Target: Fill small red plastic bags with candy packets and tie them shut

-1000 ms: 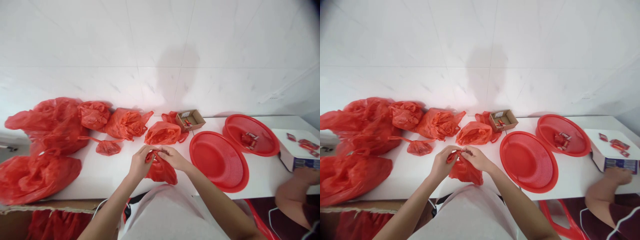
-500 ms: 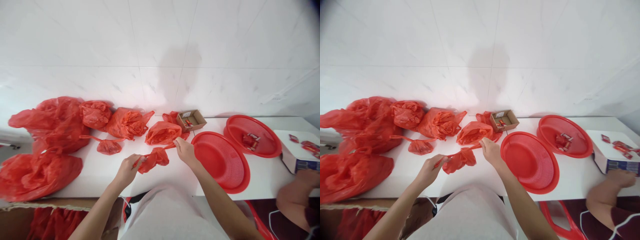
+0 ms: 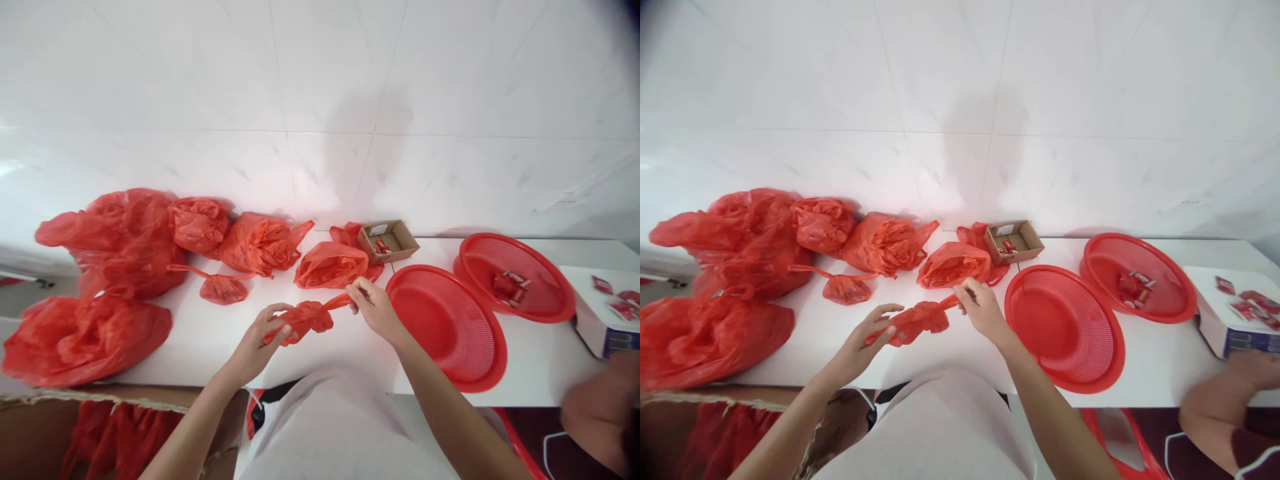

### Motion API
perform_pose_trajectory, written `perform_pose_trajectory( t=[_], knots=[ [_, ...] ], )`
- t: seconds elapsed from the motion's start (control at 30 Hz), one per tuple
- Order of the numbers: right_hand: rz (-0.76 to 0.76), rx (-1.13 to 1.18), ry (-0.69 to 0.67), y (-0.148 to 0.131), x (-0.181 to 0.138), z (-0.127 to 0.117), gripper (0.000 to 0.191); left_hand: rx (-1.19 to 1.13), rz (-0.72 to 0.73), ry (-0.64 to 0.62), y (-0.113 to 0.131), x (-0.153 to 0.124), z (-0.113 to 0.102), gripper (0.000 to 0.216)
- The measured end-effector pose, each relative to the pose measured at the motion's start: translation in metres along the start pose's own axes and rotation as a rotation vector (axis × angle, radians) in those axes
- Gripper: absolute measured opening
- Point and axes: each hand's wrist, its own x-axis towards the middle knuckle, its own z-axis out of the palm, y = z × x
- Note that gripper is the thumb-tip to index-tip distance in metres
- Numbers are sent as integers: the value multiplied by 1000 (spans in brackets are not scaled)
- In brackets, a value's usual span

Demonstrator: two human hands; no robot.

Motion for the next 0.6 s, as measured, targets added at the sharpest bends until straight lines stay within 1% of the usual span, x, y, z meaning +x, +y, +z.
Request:
perform_pose_trajectory(
  t=[0.1, 0.13, 0.2, 0.23, 0.27, 0.33, 0.37, 0.43, 0.53, 0.6],
  knots=[
    [-29, 123, -100, -19, -1, 20, 32, -114, 60, 79, -3, 9, 26, 18],
    [-31, 161, -132, -24, -2, 26, 31, -149, 48, 101, -6, 12, 37, 17],
    [-30, 215, -194, -29, -2, 37, 31, -172, -14, 87, -13, 19, 60, 28],
    [-26, 230, -219, -30, -3, 40, 31, -144, -38, 60, -17, 23, 69, 29],
    [-22, 236, -233, -30, -3, 42, 31, -91, -45, 29, -20, 25, 76, 24],
    [-5, 221, -212, -25, -3, 42, 31, 41, -17, 3, -28, 29, 79, 10],
    [7, 202, -182, -21, -4, 39, 31, 95, 0, 9, -31, 30, 75, 7],
    [33, 149, -112, -10, -5, 30, 32, 166, -3, 34, -41, 27, 56, 9],
    [90, 74, -44, 11, -10, 13, 35, 228, -108, 28, -59, 17, 13, 17],
    [154, 24, -16, 26, -16, 4, 37, 239, -191, 13, -73, 7, -17, 23]
  ],
)
